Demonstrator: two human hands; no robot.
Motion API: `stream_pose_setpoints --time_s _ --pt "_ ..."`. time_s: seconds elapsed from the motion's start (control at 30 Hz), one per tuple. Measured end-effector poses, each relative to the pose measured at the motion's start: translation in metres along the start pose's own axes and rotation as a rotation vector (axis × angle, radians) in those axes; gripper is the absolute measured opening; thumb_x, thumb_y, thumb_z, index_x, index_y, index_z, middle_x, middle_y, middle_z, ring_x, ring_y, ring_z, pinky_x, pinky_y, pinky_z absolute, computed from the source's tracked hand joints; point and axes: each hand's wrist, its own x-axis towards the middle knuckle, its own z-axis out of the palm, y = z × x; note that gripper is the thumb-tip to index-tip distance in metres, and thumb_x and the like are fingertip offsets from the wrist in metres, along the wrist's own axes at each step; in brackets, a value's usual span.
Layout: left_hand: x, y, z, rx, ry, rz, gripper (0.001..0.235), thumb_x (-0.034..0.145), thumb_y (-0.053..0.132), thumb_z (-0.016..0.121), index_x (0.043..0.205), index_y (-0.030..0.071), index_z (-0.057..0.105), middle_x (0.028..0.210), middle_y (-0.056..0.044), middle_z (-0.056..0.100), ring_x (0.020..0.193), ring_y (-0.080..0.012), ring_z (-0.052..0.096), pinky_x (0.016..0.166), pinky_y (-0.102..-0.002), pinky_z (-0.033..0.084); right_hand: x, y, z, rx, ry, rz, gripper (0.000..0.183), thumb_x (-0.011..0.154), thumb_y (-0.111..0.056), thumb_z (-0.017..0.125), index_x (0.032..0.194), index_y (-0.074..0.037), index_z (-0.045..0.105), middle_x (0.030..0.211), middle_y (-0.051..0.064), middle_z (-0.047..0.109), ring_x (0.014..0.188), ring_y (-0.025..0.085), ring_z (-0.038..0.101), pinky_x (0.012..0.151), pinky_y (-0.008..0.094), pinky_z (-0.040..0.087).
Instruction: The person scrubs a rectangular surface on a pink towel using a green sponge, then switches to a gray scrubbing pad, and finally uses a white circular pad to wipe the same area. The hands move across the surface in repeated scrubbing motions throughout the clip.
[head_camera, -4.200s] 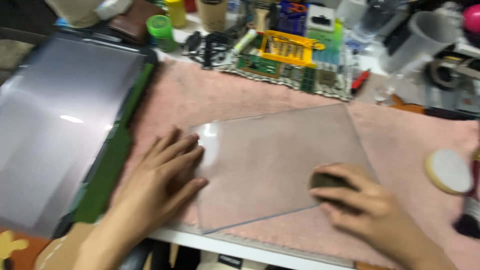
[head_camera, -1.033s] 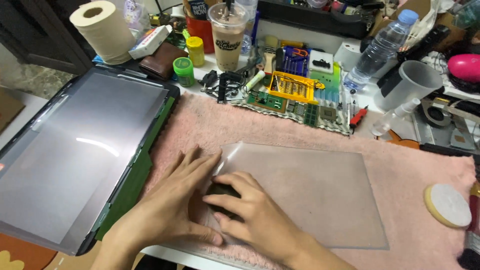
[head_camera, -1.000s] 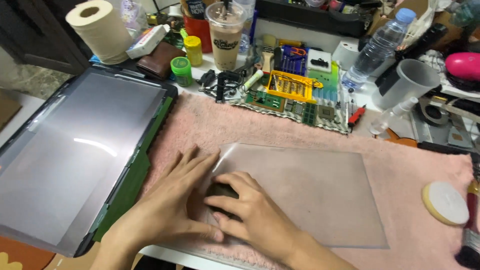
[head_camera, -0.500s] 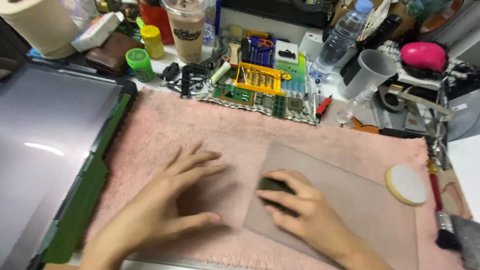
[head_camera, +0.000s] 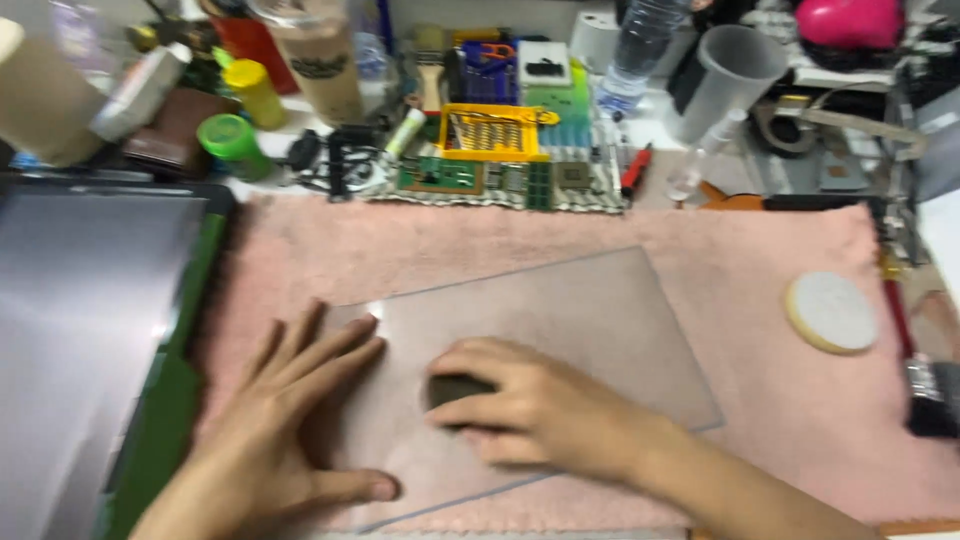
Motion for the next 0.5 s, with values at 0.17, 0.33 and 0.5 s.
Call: stream_pose_setpoints --time_s 0.17,0.33,0.5 --pt "0.0 0.0 0.006 -0.006 0.05 0.029 0.151 0.05 0.078 0.119 0.173 0.019 0.054 0.186 -0.004 0.047 0.179 -0.0408 0.014 0.139 -0.061 0.006 -0.122 0.001 -0.062 -0.167 0.14 0.387 0.035 0.103 -0.013 0.078 0.137 -0.018 0.084 0.162 0.012 0.068 0.149 0.034 0.065 0.126 0.052 0.049" --pt "-0.004 0.009 0.002 0.034 0.106 0.032 0.14 0.055 0.082 0.112 0.168 0.017 0.059 0.182 -0.009 0.052 0.176 -0.0433 0.024 0.139 -0.064 0.01 -0.141 0.001 -0.08 -0.283 0.24 0.478 0.035 0.095 -0.012 0.082 0.13 -0.018 0.088 0.156 0.009 0.076 0.142 0.024 0.075 0.124 0.04 0.052" --pt "-0.004 0.028 -0.016 -0.121 0.138 0.005 0.136 0.066 0.073 0.102 0.173 0.008 0.049 0.179 -0.015 0.054 0.173 -0.0402 0.033 0.14 -0.06 0.017 -0.046 -0.003 -0.044 -0.242 0.23 0.241 0.039 0.1 -0.019 0.082 0.139 -0.019 0.082 0.156 0.014 0.072 0.142 0.03 0.074 0.124 0.044 0.055"
